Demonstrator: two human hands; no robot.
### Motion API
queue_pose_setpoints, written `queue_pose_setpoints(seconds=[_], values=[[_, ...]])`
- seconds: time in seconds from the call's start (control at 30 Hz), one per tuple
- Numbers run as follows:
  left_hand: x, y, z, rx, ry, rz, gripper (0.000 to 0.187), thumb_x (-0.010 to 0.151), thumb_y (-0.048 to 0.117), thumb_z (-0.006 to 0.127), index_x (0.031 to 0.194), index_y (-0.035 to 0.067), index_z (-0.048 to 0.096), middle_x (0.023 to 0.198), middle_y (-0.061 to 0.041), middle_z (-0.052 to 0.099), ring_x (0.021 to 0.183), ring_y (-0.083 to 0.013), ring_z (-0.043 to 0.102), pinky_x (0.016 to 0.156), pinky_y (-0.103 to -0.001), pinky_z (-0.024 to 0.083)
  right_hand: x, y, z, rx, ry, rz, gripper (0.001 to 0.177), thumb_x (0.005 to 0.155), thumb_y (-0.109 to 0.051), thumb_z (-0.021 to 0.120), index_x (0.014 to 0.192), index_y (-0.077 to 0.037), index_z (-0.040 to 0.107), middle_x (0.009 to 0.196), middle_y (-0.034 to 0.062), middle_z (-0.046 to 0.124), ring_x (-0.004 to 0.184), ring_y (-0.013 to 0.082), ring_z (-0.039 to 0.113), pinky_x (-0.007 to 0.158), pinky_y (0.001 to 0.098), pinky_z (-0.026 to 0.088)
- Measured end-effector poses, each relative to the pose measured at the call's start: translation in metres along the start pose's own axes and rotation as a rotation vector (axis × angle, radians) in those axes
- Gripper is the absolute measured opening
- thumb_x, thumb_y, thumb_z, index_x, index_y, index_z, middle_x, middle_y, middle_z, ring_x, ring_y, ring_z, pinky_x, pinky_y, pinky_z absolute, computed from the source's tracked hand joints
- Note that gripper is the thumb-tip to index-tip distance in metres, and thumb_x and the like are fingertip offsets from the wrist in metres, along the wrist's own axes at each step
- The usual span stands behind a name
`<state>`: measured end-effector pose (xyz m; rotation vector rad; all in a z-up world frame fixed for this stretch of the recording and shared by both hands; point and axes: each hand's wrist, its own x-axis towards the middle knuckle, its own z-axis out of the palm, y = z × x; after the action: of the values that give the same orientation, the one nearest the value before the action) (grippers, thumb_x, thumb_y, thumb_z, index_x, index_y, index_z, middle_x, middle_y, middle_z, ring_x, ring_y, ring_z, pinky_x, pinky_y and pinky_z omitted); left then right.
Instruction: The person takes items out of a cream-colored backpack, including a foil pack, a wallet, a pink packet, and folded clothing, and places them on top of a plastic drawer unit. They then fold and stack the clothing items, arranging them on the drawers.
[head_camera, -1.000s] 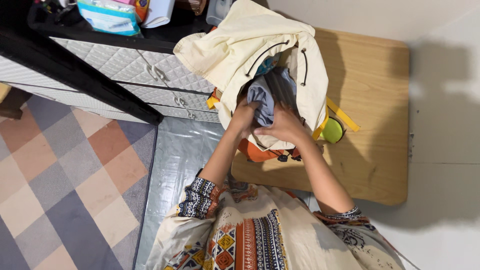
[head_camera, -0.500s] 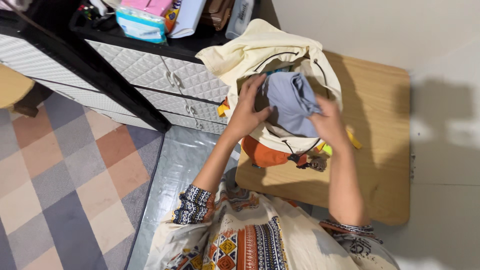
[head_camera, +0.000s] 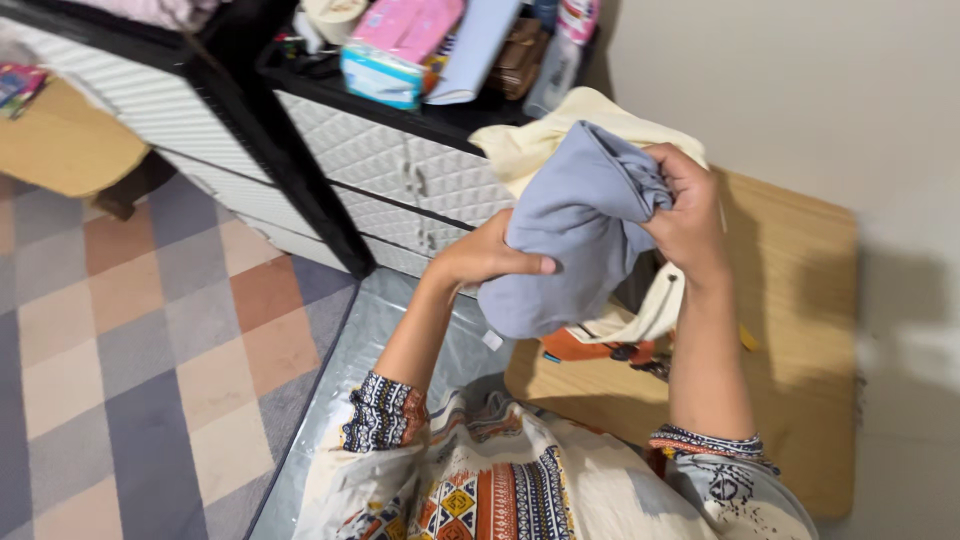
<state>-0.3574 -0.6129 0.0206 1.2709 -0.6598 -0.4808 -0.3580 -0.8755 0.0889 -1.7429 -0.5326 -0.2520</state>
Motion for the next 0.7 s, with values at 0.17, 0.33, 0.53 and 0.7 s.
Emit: queue_pose_setpoints(seconds=[0.17, 0.33, 0.53, 0.7], values=[[-0.054, -0.011, -0.028, -0.520, 0.281, -0.039, 0.075, 0.087, 0.008, 0.078, 0.153, -0.002, 0.043, 0.141, -0.015, 0.061, 0.126, -0.0230, 0.062, 0.108, -0.040, 0.050, 0.039, -0.007, 0.081, -0.238, -0.016, -0.061, 0.043, 0.084, 0.005, 0.077, 0.125, 0.002, 0.065, 0.115, 0.0064, 0.070, 0.108, 0.0155, 0.066, 0.097, 0.0291, 0.053], [-0.108, -0.002, -0.073, -0.643, 0.492, 0.024, 0.067, 0.087, 0.002, 0.075, 0.148, -0.003, 0.047, 0.136, -0.018, 0.062, 0.121, -0.0276, 0.064, 0.104, -0.045, 0.054, 0.067, 0.007, 0.151, -0.339, 0.021, -0.251, 0.074, 0.085, -0.001, 0.082, 0.150, 0.000, 0.047, 0.149, 0.0173, 0.054, 0.142, 0.0293, 0.052, 0.121, 0.0396, 0.039], [-0.156, 0.023, -0.133, -0.726, 0.643, 0.330, 0.066, 0.087, -0.006, 0.069, 0.147, -0.007, 0.044, 0.135, -0.021, 0.060, 0.121, -0.0314, 0.064, 0.105, -0.047, 0.053, 0.055, 0.059, 0.238, -0.008, 0.169, 0.163, 0.081, 0.093, -0.020, 0.076, 0.158, -0.003, 0.030, 0.157, 0.0178, 0.044, 0.148, 0.0294, 0.040, 0.116, 0.0401, 0.033], [-0.184, 0.042, -0.170, -0.805, 0.775, 0.494, 0.068, 0.084, -0.009, 0.065, 0.148, -0.007, 0.042, 0.138, -0.020, 0.059, 0.124, -0.0327, 0.062, 0.107, -0.046, 0.052, 0.034, 0.072, 0.320, 0.417, 0.161, 0.305, 0.075, 0.102, -0.033, 0.071, 0.162, -0.003, 0.036, 0.157, 0.0167, 0.045, 0.146, 0.0270, 0.044, 0.121, 0.0398, 0.033]])
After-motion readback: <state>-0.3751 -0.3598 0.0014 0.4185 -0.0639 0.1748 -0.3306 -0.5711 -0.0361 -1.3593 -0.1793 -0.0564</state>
